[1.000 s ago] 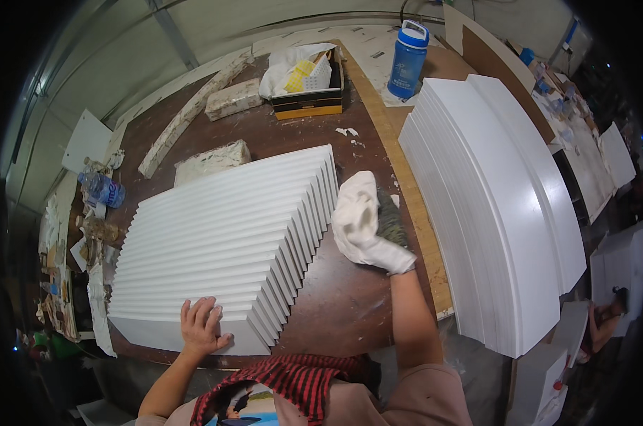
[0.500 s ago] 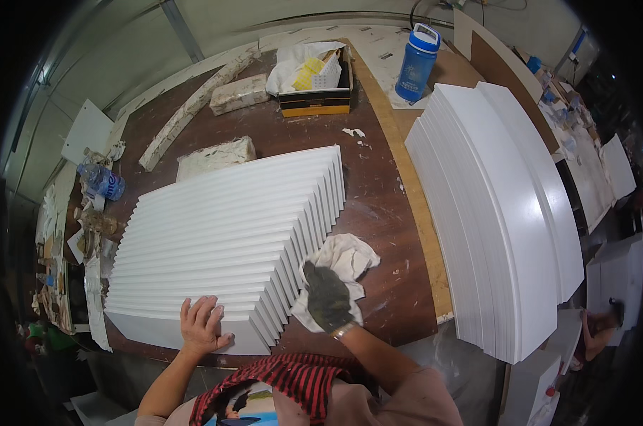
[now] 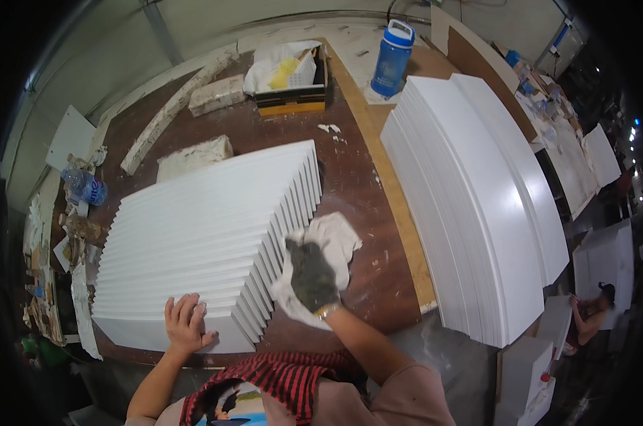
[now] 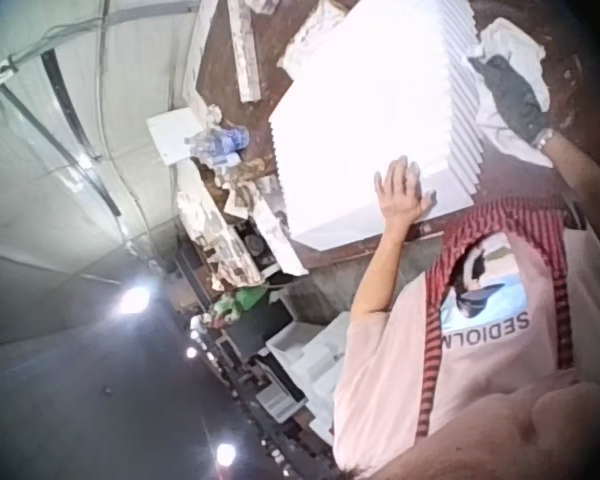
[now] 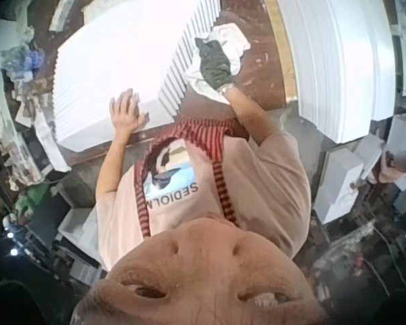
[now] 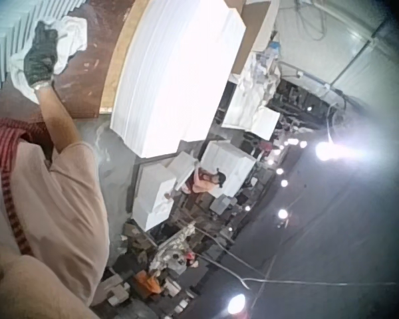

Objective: The person wipes a stack of white ribbed decorative panels with a cloth, repeatedly turning the stack to clean different sides. The person also lifts and repositions the stack on the table during the process.

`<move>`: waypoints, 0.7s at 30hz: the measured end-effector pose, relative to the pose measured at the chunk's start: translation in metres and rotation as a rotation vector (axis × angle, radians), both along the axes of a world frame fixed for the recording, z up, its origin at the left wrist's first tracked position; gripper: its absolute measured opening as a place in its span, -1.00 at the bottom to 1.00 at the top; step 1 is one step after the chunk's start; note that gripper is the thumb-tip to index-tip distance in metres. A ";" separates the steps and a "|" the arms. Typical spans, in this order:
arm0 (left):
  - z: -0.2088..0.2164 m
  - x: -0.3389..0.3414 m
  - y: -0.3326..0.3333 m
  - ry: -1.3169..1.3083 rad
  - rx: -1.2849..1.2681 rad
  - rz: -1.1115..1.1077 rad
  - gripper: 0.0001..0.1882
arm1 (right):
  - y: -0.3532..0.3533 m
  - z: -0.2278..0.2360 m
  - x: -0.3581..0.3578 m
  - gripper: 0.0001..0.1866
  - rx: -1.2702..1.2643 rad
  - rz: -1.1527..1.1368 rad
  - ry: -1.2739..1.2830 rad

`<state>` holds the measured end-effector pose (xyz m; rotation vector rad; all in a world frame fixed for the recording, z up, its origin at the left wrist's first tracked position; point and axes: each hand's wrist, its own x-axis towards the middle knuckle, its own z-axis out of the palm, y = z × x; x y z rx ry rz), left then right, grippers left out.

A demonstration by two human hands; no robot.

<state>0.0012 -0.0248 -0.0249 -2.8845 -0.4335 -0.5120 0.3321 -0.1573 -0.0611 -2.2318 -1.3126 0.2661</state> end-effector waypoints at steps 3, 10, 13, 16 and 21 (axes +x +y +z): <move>0.000 0.001 0.000 -0.009 0.001 0.004 -0.38 | 0.010 -0.001 0.003 -0.27 0.177 -0.097 -0.321; 0.001 0.001 0.001 -0.009 -0.020 -0.010 -0.36 | -0.005 0.016 -0.013 -0.35 -0.246 0.080 -0.065; 0.002 0.000 0.002 0.026 0.010 -0.024 -0.32 | 0.012 0.011 0.014 -0.36 0.285 -0.161 0.250; 0.002 0.000 0.002 0.040 -0.016 -0.016 -0.34 | 0.041 0.001 0.017 -0.31 0.289 -0.129 -0.148; 0.001 0.000 0.001 -0.010 -0.015 -0.018 -0.36 | 0.015 -0.004 0.018 -0.58 0.660 -0.132 0.751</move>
